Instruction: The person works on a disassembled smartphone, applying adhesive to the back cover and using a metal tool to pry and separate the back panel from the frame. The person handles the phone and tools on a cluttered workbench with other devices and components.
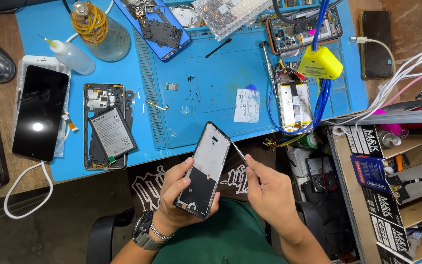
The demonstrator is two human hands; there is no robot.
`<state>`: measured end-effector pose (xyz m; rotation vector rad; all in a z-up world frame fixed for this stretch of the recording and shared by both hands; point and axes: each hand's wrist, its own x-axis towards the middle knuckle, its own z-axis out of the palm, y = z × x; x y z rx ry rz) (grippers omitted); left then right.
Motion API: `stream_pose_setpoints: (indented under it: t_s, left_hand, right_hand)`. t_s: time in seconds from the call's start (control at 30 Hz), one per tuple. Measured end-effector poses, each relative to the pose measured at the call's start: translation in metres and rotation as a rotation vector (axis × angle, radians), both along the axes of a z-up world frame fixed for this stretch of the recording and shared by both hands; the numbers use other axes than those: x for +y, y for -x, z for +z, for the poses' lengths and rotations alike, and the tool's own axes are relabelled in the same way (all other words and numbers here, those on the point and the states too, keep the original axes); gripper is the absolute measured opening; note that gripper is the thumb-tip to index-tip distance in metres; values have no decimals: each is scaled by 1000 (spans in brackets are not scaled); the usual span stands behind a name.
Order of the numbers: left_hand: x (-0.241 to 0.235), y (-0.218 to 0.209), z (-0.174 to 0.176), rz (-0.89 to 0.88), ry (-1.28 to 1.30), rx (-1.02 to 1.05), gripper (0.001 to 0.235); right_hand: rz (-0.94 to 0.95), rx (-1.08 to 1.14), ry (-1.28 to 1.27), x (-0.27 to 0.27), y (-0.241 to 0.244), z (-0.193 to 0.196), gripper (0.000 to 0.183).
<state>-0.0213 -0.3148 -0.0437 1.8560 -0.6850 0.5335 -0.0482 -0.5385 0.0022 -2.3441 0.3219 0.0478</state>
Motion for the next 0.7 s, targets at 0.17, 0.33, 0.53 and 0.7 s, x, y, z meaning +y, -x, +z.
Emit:
stream_pose_setpoints:
  t_s: [0.17,0.33,0.53,0.7]
  left_hand:
    - [-1,1,1,52,-5,8,82]
    - [-1,-2,3,61,97,144,86]
    - [-3,-4,11,88,141,224,82]
    - [-3,-8,17,80,184,260,79]
  right_hand:
    - [-112,217,-114,-5,-14,9,37]
    - [-147,160,-337,-20,-14,-12,31]
    - [-22,19,-211,-23,-16,-16,27]
    - [50,-156,-361,-32,-18,-35,30]
